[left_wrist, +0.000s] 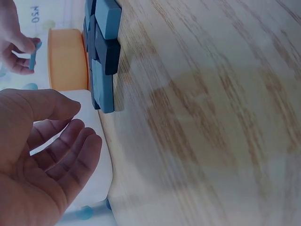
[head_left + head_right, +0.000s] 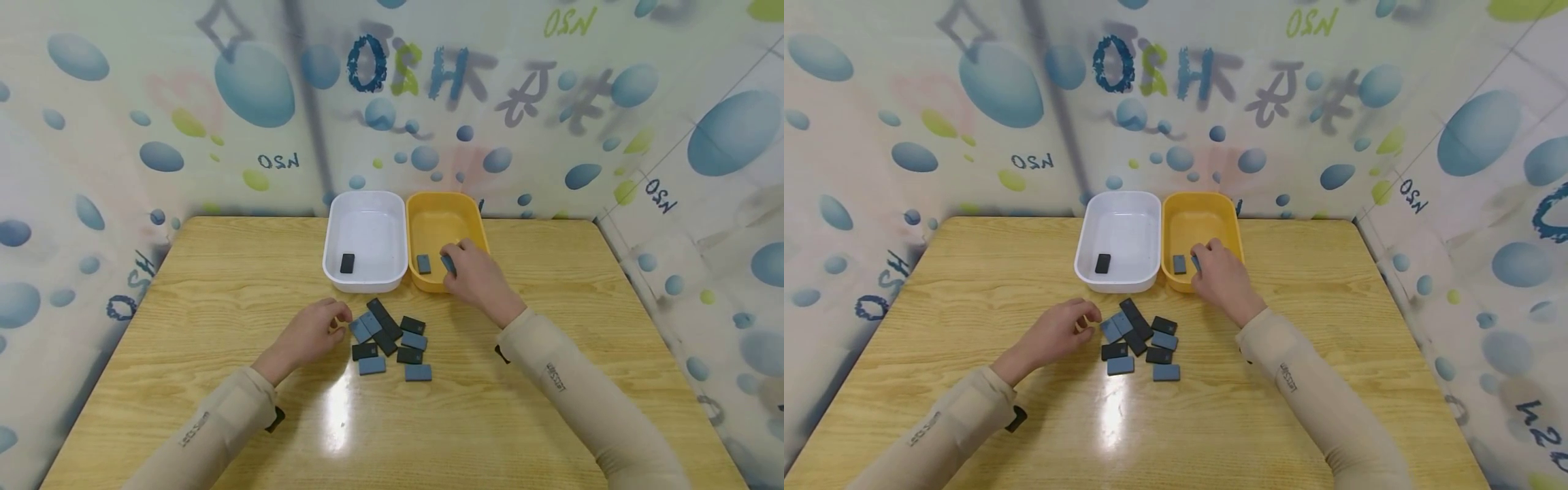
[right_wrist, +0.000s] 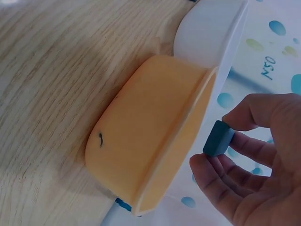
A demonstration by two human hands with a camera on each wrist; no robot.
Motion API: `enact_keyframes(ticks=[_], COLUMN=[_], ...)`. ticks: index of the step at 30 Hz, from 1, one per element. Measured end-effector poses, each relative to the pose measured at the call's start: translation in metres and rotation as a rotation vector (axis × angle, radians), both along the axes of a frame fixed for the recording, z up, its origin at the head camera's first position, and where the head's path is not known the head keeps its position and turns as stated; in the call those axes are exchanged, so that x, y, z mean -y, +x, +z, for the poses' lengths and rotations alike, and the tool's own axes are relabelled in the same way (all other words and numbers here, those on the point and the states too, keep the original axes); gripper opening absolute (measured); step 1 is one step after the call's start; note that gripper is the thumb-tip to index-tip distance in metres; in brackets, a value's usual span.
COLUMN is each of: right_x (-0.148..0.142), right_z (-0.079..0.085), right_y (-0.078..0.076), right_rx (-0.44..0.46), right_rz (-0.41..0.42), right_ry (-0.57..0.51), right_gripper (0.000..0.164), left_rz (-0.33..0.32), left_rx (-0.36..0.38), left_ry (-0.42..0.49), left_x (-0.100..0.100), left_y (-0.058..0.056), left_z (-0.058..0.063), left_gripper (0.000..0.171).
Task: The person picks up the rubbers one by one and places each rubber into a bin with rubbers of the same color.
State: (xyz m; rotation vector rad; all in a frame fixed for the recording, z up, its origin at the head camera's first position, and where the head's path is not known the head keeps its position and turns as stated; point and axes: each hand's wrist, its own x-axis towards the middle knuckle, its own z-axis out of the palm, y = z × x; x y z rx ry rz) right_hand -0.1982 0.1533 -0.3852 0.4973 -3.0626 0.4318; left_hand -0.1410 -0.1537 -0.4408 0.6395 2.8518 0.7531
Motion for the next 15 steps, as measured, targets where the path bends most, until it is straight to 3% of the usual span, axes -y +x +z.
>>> enact_keyframes(ticks=[4, 15], right_x=[0.001, 0.010], right_z=[-0.005, -0.018], right_y=[-0.012, -0.041], right_rx=[-0.001, 0.121], right_rz=[-0.012, -0.071], right_ry=[0.013, 0.061], right_gripper=[0.038, 0.040], left_rz=[0.003, 0.006], left_rx=[0.017, 0.018], left_ry=[-0.003, 0.010], left_x=[0.000, 0.002], left_y=[0.001, 0.004], left_z=[0.000, 0.001], left_gripper=[0.019, 0.018])
